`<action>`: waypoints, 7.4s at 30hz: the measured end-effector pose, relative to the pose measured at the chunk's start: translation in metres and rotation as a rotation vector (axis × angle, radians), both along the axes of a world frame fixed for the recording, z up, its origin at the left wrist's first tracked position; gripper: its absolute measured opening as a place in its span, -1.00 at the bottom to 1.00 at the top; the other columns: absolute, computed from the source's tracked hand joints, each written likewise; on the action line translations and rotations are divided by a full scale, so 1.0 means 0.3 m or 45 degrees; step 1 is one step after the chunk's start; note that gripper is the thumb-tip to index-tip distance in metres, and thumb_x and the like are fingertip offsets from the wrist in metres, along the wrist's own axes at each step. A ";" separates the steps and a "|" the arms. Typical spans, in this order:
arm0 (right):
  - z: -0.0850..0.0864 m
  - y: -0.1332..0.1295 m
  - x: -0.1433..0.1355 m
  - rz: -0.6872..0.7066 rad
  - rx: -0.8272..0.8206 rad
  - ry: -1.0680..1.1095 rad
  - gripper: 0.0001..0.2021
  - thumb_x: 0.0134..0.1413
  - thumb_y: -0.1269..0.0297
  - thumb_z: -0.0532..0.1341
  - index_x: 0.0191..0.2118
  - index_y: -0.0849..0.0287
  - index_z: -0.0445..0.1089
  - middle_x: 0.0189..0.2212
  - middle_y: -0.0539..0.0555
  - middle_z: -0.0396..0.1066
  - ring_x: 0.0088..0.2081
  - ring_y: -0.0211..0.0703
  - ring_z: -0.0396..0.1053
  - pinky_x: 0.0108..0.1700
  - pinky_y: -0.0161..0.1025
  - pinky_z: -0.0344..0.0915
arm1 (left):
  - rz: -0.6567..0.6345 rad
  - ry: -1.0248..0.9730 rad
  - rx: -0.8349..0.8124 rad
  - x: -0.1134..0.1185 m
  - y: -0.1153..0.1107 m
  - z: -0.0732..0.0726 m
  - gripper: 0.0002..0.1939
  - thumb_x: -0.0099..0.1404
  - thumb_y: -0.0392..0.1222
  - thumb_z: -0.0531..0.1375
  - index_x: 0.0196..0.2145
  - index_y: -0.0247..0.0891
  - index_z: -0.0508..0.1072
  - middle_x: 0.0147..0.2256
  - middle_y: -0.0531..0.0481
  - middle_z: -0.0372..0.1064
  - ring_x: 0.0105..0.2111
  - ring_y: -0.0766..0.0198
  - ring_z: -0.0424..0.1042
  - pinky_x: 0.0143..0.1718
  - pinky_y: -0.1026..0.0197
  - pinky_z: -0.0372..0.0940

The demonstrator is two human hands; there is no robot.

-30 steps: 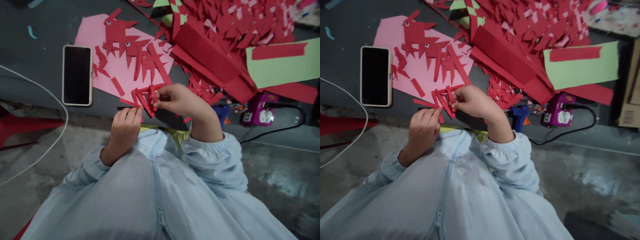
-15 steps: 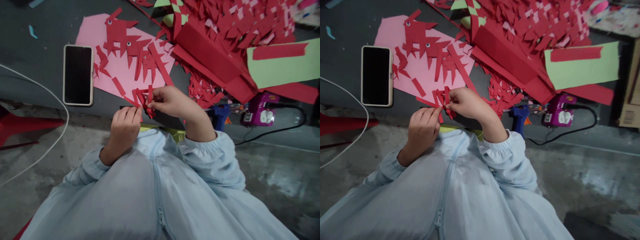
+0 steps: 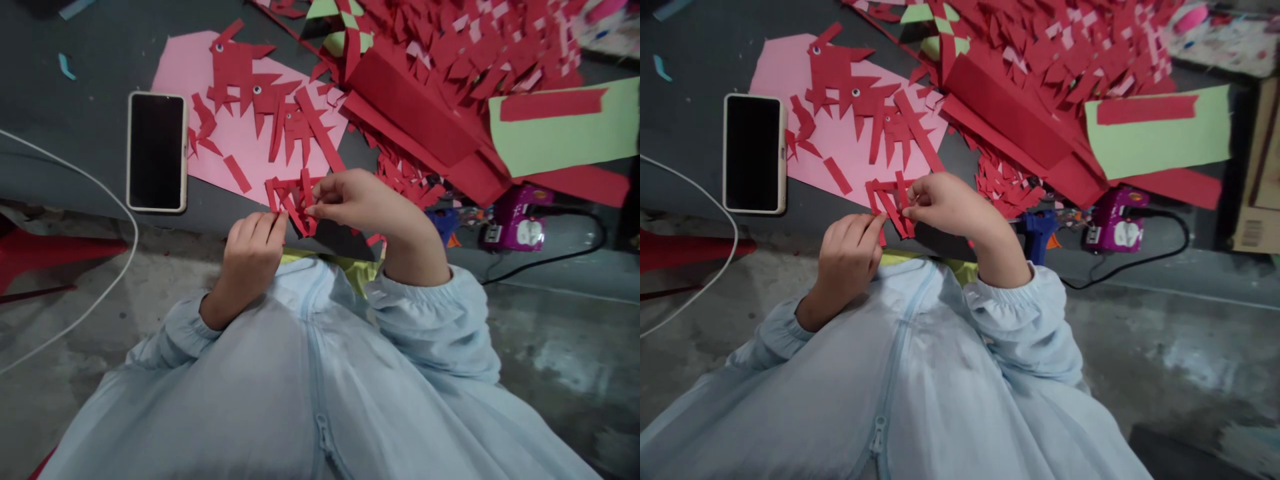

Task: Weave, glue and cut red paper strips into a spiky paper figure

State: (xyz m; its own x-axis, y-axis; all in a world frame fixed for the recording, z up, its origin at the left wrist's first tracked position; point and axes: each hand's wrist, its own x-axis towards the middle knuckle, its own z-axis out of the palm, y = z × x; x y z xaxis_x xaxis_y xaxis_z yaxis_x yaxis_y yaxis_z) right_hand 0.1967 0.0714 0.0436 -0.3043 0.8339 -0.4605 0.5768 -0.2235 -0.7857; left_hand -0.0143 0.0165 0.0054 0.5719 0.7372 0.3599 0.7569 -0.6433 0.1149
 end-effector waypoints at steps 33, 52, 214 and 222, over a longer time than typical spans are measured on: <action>-0.036 0.015 -0.123 -0.019 0.421 -0.763 -0.75 0.13 0.34 0.18 -0.13 0.26 0.55 -0.14 0.32 0.60 -0.09 0.17 0.53 -0.27 -0.16 0.20 | -0.057 0.125 -0.049 -0.074 0.015 0.005 -0.61 0.38 -0.32 0.09 0.13 -0.38 0.45 -0.05 -0.23 0.53 -0.04 0.04 0.44 -0.06 0.05 0.31; 0.007 -0.042 -0.096 -0.278 0.380 -0.559 -0.69 0.01 0.37 0.36 -0.06 0.15 0.51 -0.29 0.14 0.56 -0.21 0.11 0.50 -0.19 -0.09 0.30 | -0.012 0.008 -0.127 -0.086 0.015 0.002 -0.64 0.40 -0.31 0.07 0.07 -0.36 0.50 -0.03 -0.23 0.55 -0.01 0.01 0.47 -0.04 0.00 0.34; 0.049 -0.006 -0.087 -0.157 0.748 -0.408 -0.65 0.31 -0.06 0.13 -0.28 0.07 0.49 -0.38 0.12 0.55 -0.27 -0.02 0.51 -0.25 -0.13 0.34 | -0.111 -0.667 -0.330 -0.112 -0.021 -0.017 -0.62 0.36 -0.43 0.02 -0.01 -0.19 0.50 -0.07 -0.07 0.59 -0.06 0.21 0.52 0.06 0.08 0.39; 0.053 -0.001 -0.094 -0.176 0.728 -0.413 -0.74 0.29 0.06 0.21 -0.33 0.09 0.47 -0.38 0.12 0.56 -0.33 -0.05 0.49 -0.23 -0.11 0.33 | -0.029 -0.591 -0.378 -0.118 -0.023 -0.013 -0.61 0.41 -0.37 -0.03 -0.02 -0.13 0.53 -0.09 0.00 0.60 -0.05 0.26 0.52 0.09 0.11 0.37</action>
State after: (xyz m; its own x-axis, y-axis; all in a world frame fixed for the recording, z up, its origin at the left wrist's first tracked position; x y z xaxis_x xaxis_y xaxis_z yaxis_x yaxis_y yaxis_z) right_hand 0.1685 0.0711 0.0596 -0.0981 0.9951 0.0154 0.7997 0.0880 -0.5940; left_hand -0.0496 0.0097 0.0014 0.4197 0.8349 0.3562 0.5701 -0.5478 0.6123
